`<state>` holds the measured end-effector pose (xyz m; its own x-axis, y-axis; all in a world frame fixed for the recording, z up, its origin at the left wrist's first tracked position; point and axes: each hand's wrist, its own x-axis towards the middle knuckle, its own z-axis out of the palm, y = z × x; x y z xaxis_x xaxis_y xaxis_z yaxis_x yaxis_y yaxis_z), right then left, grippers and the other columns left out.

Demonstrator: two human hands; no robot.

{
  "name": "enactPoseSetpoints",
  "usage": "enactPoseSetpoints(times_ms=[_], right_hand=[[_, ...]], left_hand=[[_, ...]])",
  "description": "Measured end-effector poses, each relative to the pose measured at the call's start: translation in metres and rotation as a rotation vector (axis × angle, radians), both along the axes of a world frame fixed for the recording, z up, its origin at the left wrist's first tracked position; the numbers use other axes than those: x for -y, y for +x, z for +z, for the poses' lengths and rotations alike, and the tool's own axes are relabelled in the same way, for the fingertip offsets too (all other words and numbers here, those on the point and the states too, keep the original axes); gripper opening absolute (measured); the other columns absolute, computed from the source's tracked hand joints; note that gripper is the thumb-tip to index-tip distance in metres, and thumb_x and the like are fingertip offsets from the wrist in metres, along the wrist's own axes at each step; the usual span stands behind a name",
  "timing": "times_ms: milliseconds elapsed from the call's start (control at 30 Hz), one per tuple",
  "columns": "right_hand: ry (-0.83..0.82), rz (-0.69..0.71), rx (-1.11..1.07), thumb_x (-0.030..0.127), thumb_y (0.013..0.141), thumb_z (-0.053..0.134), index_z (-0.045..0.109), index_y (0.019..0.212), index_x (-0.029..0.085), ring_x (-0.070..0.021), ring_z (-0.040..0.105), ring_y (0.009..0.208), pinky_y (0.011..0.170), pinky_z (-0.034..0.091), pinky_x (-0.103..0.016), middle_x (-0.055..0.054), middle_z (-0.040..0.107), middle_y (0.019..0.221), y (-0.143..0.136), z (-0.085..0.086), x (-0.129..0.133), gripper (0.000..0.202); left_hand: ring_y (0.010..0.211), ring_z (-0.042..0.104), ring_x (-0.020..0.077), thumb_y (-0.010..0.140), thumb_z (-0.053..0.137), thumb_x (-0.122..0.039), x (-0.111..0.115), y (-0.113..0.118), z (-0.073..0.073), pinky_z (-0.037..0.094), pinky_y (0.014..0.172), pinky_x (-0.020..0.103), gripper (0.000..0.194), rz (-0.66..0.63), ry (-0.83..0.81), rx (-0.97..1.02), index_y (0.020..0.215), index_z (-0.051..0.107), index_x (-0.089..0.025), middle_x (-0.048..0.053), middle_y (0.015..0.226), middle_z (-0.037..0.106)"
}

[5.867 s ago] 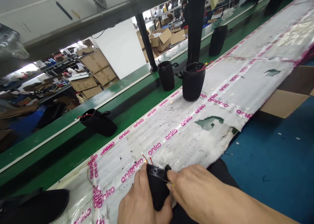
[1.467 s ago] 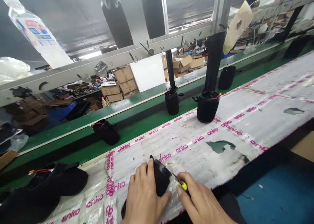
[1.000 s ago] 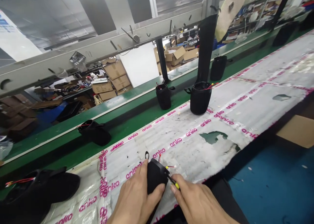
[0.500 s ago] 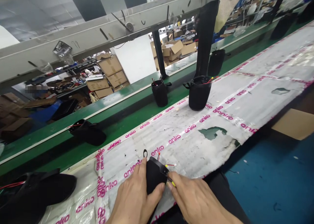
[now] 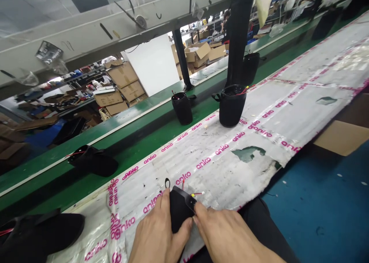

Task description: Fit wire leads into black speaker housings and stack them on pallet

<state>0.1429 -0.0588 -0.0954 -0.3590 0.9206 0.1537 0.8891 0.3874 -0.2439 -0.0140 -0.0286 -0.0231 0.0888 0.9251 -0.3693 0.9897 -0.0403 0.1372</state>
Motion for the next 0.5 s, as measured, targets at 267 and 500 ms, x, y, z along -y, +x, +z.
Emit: enactPoseSetpoints(times_ms=[267,500], right_hand=[[-0.045,0.005,0.032,0.010,0.085,0.060,0.057,0.104,0.019,-0.0231,0.068,0.055,0.048,0.037,-0.033,0.001,0.068,0.066,0.004,0.006,-0.004,0.022],[-0.117,-0.011,-0.046,0.011,0.090,0.056,0.059,0.114,0.017,-0.0262,0.070,0.066,0.060,0.050,-0.036,-0.003,0.070,0.075,0.002,0.016,-0.007,0.025]], left_hand=[[0.123,0.061,0.0353,0.088,0.042,-0.047,0.001,0.004,0.006,0.047,0.097,0.042,0.073,-0.023,-0.002,-0.054,0.150,0.032,-0.011,0.019,0.145,0.054],[0.124,0.060,0.0337,0.090,0.041,-0.049,-0.007,-0.001,0.007,0.045,0.101,0.044,0.071,-0.038,-0.003,0.014,0.149,0.031,-0.009,0.019,0.145,0.054]])
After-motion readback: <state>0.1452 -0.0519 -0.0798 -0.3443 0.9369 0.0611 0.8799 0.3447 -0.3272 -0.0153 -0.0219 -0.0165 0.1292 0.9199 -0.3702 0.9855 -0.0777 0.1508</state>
